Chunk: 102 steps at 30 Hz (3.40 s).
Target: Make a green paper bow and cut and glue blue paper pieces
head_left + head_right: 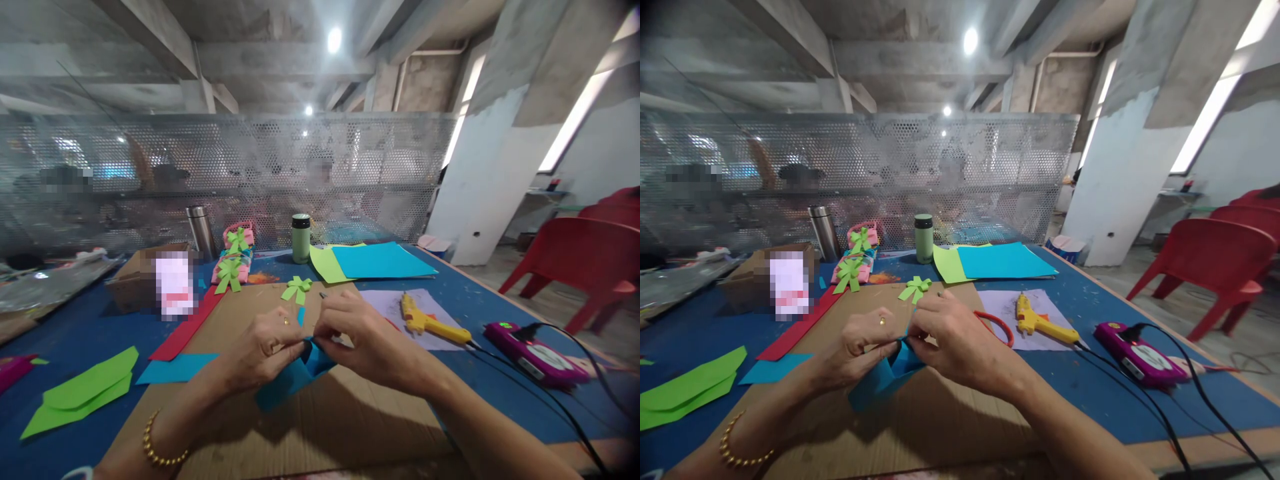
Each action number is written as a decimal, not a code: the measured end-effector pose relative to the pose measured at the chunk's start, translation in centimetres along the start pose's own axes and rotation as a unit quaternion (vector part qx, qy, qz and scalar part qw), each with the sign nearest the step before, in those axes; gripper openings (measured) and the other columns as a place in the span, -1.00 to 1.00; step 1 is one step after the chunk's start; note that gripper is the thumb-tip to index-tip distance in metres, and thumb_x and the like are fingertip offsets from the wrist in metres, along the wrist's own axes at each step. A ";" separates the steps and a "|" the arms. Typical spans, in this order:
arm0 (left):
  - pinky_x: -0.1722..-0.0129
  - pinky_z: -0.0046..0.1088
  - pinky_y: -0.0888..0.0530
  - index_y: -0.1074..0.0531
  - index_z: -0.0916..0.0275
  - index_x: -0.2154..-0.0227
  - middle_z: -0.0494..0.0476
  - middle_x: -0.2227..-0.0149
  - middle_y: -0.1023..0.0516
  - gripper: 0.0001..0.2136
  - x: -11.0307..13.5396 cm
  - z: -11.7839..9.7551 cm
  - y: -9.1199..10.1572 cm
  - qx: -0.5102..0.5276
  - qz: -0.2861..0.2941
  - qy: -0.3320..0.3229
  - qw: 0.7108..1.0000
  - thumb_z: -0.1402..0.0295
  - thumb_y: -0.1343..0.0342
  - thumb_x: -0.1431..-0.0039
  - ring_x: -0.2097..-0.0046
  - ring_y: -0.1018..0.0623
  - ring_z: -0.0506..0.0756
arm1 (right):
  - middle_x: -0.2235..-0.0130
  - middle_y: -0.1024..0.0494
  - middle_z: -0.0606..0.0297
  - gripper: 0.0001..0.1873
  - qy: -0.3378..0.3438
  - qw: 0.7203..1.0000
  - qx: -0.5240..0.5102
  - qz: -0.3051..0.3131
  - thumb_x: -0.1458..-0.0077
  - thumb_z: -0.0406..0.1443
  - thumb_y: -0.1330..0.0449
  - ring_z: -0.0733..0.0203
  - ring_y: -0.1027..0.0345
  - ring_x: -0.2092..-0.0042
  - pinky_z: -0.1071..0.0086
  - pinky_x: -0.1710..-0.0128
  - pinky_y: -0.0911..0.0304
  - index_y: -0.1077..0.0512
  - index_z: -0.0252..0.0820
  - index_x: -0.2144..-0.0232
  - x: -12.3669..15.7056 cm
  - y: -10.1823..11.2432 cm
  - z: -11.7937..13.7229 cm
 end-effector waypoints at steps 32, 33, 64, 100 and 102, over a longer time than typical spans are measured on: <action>0.34 -0.44 -0.23 -0.38 0.26 0.55 0.01 0.56 -0.34 -0.65 0.2 1.2 0.1 -0.010 0.017 0.041 0.999 0.36 0.04 -0.38 0.40 -0.32 0.02 | 0.35 -0.46 0.32 -0.86 -0.023 0.999 -0.016 0.020 -0.28 -0.37 -0.19 0.28 -0.28 0.26 0.37 0.26 -0.10 -0.46 -0.21 0.37 0.6 0.9 -1.6; 0.35 -0.44 -0.24 -0.39 0.26 0.55 0.01 0.56 -0.34 -0.65 0.2 1.2 0.2 -0.015 0.015 0.039 0.999 0.35 0.05 -0.39 0.41 -0.32 0.02 | 0.34 -0.47 0.31 -0.86 -0.027 0.999 -0.019 0.014 -0.29 -0.37 -0.18 0.28 -0.29 0.26 0.36 0.24 -0.12 -0.47 -0.20 0.35 0.6 1.0 -1.7; 0.35 -0.46 -0.21 -0.30 0.26 0.60 -0.04 0.58 -0.26 -0.64 0.2 0.9 -0.3 0.016 0.033 0.041 0.998 0.37 0.02 -0.37 0.40 -0.29 0.00 | 0.37 -0.41 0.36 -0.82 0.002 0.999 -0.011 0.032 -0.08 -0.53 -0.17 0.27 -0.24 0.30 0.38 0.26 -0.08 -0.35 -0.19 0.43 0.1 -0.6 -0.4; 0.35 -0.47 -0.33 -0.59 0.24 0.41 0.02 0.52 -0.51 -0.75 0.2 2.3 0.6 0.039 -0.028 0.070 0.996 0.36 -0.08 -0.34 0.40 -0.40 0.01 | 0.30 -0.58 0.24 -0.77 -0.022 1.000 -0.022 -0.003 -0.38 -0.29 -0.09 0.23 -0.37 0.25 0.34 0.21 -0.23 -0.55 -0.21 0.20 0.6 -0.6 -1.9; 0.34 -0.47 -0.34 -0.53 0.26 0.49 -0.01 0.55 -0.46 -0.71 0.2 2.2 1.0 0.027 -0.043 0.073 0.996 0.35 -0.06 -0.35 0.42 -0.38 0.00 | 0.28 -0.60 0.21 -0.73 -0.042 0.998 -0.030 -0.037 -0.40 -0.26 -0.05 0.23 -0.40 0.24 0.35 0.21 -0.25 -0.55 -0.22 0.19 0.7 -0.1 -2.7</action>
Point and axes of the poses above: each hand's wrist, its own x-axis away from the middle knuckle, its own y-axis out of the back of the hand, z = x × y, the point moved 6 cm from there along -x, towards the middle knuckle
